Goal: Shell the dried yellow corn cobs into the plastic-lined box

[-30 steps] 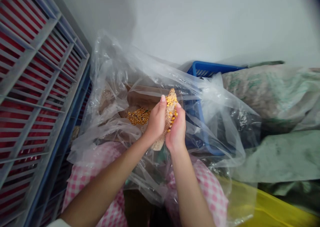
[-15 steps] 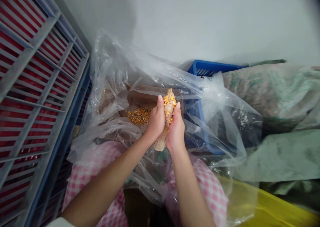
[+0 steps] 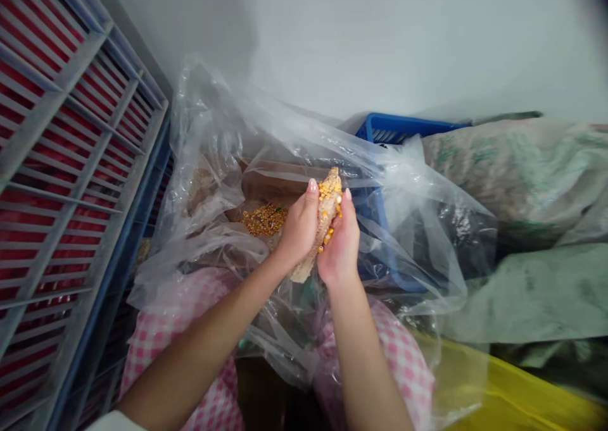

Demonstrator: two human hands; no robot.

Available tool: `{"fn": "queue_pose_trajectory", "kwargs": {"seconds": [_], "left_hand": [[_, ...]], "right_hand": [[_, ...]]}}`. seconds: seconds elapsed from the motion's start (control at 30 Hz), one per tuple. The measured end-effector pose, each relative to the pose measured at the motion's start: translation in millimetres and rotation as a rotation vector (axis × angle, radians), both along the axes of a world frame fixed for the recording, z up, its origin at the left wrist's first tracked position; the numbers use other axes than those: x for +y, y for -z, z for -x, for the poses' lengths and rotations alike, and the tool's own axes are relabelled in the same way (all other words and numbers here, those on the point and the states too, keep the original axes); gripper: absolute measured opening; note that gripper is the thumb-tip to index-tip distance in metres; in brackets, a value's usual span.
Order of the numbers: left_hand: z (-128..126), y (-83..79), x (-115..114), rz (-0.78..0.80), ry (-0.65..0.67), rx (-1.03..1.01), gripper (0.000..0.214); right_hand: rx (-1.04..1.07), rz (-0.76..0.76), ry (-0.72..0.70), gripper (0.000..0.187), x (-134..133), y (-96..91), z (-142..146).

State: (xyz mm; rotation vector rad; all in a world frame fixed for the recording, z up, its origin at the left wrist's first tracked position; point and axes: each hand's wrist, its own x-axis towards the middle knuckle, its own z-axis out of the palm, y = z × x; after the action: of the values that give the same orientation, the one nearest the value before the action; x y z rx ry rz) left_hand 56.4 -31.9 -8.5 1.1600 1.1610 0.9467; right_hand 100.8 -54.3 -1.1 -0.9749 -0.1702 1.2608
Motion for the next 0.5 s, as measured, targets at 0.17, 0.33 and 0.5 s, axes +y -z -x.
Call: {"fn": "queue_pose_trajectory", "kwargs": {"seconds": [0.17,0.33,0.5], "left_hand": [[0.8,3.2,0.6,0.025,-0.070,-0.007,0.058],[5.6,1.4,3.7,0.042,-0.043,-0.024,0.065],[6.2,-3.7,1.7,-0.021,0.020,0.033,0.058]], "right_hand": [[-0.025,0.019,0.045,0.032,-1.5,5.3,7.4],[-0.023,0.013,0.024,0.036,-2.4,2.7,10.7],[0.005,0.004,-0.002,0.049,-0.6,-3.5,2.8]]}}
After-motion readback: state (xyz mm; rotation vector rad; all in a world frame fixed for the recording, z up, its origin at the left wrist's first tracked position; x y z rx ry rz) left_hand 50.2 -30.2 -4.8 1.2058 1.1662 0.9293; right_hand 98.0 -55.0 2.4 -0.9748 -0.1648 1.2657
